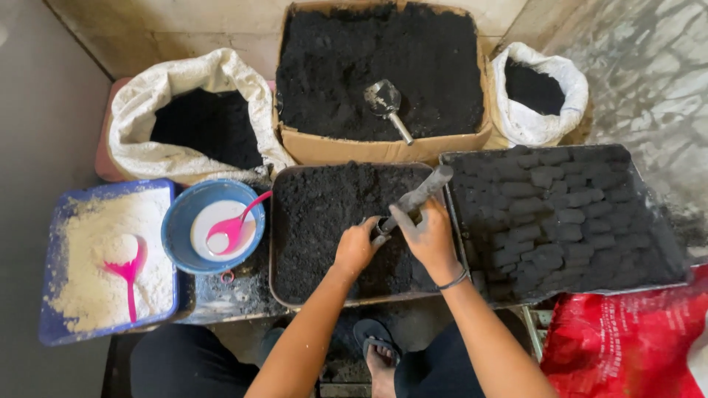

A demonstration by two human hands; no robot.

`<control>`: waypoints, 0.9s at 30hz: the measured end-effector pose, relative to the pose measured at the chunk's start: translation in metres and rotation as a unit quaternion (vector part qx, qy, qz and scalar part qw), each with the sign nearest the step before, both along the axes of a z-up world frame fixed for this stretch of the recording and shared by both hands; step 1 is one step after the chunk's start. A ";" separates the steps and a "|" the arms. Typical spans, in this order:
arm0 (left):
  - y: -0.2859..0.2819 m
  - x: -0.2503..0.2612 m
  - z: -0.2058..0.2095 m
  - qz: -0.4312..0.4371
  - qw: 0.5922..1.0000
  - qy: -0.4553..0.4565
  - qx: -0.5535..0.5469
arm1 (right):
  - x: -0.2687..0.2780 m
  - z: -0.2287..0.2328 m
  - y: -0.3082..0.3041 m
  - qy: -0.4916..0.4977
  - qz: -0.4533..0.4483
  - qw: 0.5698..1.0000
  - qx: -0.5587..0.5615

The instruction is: Molding charcoal powder into briquettes using a manual cylindrical mold and tamping rod.

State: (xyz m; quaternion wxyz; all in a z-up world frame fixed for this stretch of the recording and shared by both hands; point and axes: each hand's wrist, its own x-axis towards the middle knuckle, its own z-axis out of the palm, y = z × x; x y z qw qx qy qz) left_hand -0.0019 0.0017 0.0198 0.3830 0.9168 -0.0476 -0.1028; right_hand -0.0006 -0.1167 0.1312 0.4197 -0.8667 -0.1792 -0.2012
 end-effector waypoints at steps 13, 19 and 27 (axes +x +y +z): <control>0.000 -0.002 0.001 -0.002 1.000 -0.003 0.003 | 0.004 0.029 -0.010 -0.012 -0.016 0.999 -0.049; -0.001 -0.002 0.004 0.007 1.000 -0.001 0.014 | 0.004 0.045 -0.008 -0.022 -0.030 0.999 -0.028; -0.002 -0.001 0.001 0.005 1.000 0.003 0.008 | 0.002 0.012 -0.006 0.053 -0.018 0.998 -0.032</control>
